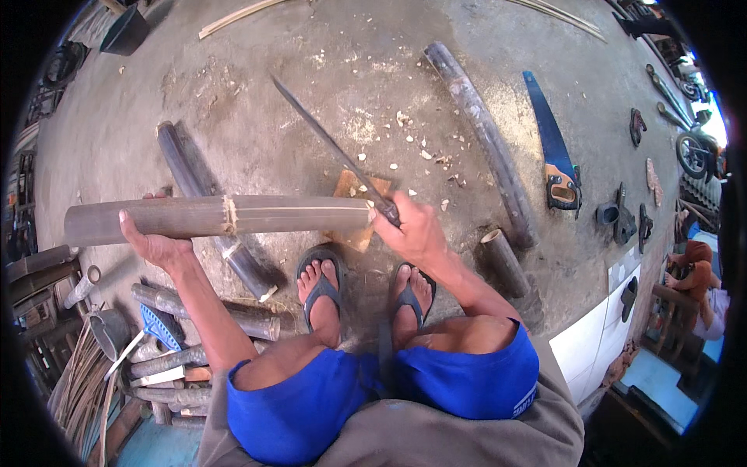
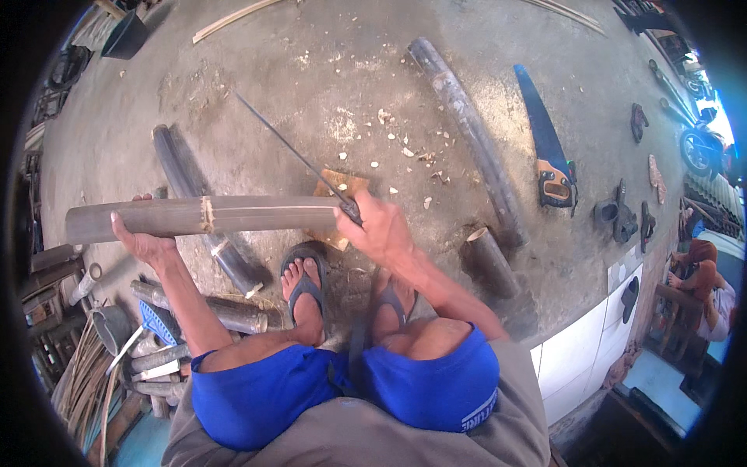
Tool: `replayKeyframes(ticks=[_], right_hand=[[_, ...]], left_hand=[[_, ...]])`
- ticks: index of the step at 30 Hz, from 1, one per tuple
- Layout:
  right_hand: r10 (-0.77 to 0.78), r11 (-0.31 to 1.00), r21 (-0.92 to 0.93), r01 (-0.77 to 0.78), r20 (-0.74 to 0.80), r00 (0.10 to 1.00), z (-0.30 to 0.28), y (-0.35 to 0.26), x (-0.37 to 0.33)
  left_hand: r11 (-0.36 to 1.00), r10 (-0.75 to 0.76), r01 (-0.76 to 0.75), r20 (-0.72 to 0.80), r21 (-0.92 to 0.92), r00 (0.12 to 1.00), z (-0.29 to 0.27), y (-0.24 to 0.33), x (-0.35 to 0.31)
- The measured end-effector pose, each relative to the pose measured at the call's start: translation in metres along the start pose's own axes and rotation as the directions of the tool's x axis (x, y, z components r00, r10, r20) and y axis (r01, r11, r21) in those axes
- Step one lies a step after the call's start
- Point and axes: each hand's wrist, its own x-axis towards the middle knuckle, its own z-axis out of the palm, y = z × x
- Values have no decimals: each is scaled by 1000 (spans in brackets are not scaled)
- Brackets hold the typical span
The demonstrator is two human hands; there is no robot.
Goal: The person uses a knife to shave and taper the ends of several bamboo poles. They hold each pole against a small wooden block, rotate it, and remove thin shavings to create a pointed tip. Finished pieces are set aside on the floor.
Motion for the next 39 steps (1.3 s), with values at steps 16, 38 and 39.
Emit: replayKeyframes(ticks=[16, 38, 39], right_hand=[[-53, 994, -99, 45, -82, 995, 29, 54, -5], [33, 977, -210, -28, 24, 999, 19, 29, 10], [-30, 995, -93, 26, -47, 998, 6, 3, 9]], left_hand=[[996, -44, 52, 108, -75, 993, -5, -8, 7], [999, 32, -31, 41, -29, 999, -4, 4, 10], [999, 40, -40, 28, -12, 999, -6, 6, 6]])
